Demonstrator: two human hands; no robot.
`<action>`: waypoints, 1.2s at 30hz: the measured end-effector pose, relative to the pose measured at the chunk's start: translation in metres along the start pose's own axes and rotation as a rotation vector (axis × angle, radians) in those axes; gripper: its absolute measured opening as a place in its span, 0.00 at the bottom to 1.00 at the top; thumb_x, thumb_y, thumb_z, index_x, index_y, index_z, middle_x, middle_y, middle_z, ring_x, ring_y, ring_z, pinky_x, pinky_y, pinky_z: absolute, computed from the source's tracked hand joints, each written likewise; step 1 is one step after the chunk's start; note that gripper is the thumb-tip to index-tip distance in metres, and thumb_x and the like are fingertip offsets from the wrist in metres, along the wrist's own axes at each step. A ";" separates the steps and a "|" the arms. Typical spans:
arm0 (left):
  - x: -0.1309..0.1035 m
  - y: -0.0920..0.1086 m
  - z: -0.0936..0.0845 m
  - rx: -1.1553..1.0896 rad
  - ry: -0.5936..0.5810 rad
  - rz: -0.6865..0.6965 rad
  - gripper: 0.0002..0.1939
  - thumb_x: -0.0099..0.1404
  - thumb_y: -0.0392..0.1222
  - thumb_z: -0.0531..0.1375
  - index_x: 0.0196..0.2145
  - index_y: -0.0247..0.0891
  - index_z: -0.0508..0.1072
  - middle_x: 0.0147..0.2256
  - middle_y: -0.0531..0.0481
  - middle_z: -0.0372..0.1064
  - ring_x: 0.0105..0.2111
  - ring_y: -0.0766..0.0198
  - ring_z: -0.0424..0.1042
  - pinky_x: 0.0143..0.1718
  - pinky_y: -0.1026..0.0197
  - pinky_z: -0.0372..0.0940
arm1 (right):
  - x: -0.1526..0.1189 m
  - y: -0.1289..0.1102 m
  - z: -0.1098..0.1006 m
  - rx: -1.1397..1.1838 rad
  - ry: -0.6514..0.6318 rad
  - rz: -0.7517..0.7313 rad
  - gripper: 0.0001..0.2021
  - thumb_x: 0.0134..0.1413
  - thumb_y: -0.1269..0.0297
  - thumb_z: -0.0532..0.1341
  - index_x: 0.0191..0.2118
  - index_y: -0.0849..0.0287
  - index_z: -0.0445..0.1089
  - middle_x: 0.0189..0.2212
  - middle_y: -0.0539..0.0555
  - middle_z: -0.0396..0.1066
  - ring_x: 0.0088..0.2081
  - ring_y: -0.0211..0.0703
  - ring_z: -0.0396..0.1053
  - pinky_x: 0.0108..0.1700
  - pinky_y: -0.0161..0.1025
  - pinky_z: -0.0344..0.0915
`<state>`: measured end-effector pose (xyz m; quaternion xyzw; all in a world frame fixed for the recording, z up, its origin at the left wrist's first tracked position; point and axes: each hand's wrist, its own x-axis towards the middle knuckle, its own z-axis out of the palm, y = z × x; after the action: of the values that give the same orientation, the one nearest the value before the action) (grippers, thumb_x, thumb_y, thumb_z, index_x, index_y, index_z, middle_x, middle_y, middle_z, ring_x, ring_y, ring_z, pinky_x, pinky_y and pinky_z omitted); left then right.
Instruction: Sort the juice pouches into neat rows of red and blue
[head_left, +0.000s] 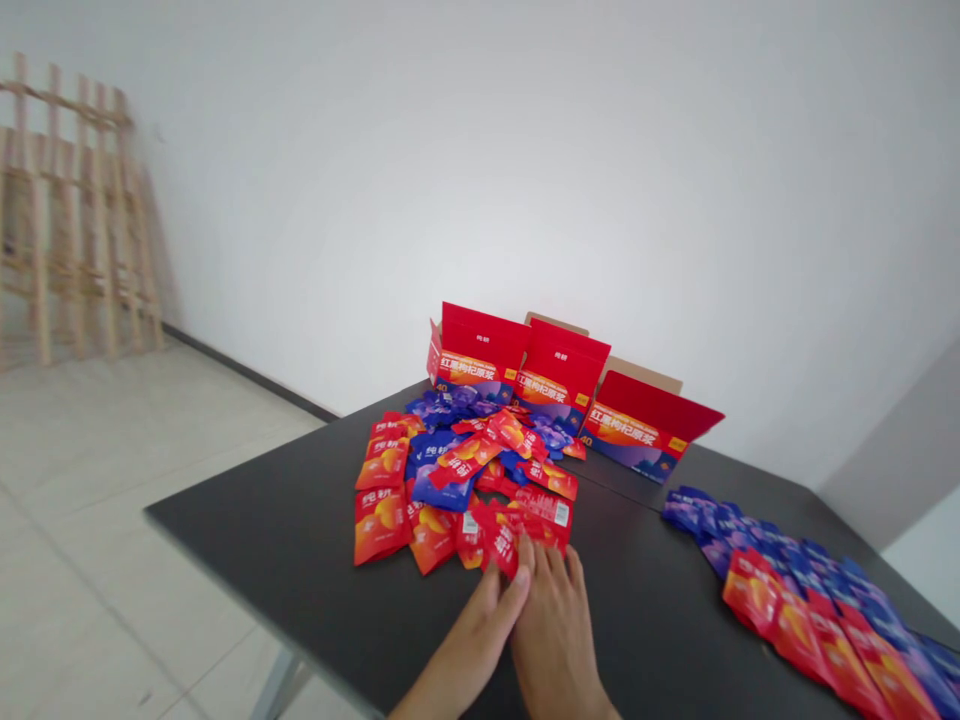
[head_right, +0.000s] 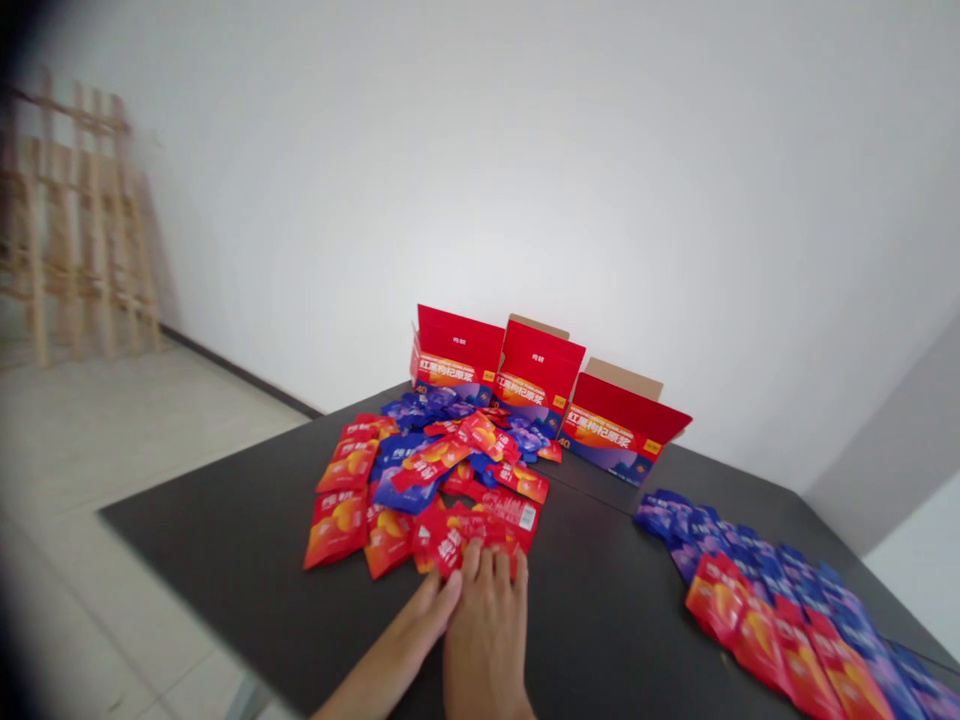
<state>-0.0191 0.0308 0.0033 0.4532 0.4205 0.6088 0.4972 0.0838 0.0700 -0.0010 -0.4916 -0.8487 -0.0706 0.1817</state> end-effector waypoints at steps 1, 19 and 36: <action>-0.001 0.005 0.004 -0.007 -0.016 -0.047 0.27 0.65 0.56 0.59 0.56 0.39 0.71 0.56 0.39 0.71 0.63 0.49 0.60 0.63 0.45 0.55 | -0.008 -0.004 0.009 0.033 0.023 0.001 0.26 0.55 0.74 0.53 0.59 0.53 0.65 0.58 0.64 0.66 0.58 0.68 0.62 0.57 0.69 0.52; -0.015 0.027 0.004 0.105 -0.072 -0.053 0.24 0.59 0.61 0.62 0.20 0.36 0.72 0.17 0.54 0.66 0.19 0.65 0.66 0.21 0.67 0.61 | -0.017 0.006 -0.061 1.305 0.005 0.225 0.14 0.58 0.55 0.61 0.27 0.58 0.69 0.22 0.46 0.59 0.25 0.34 0.56 0.28 0.32 0.57; -0.027 0.023 0.011 0.162 -0.058 -0.027 0.26 0.57 0.59 0.64 0.15 0.37 0.65 0.15 0.56 0.60 0.17 0.68 0.60 0.17 0.68 0.57 | -0.024 0.006 -0.065 1.464 0.104 0.227 0.14 0.55 0.55 0.63 0.25 0.59 0.68 0.26 0.49 0.64 0.31 0.38 0.60 0.35 0.34 0.60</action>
<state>-0.0109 0.0010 0.0248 0.5036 0.4597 0.5528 0.4790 0.1155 0.0341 0.0490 -0.3252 -0.6129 0.5093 0.5092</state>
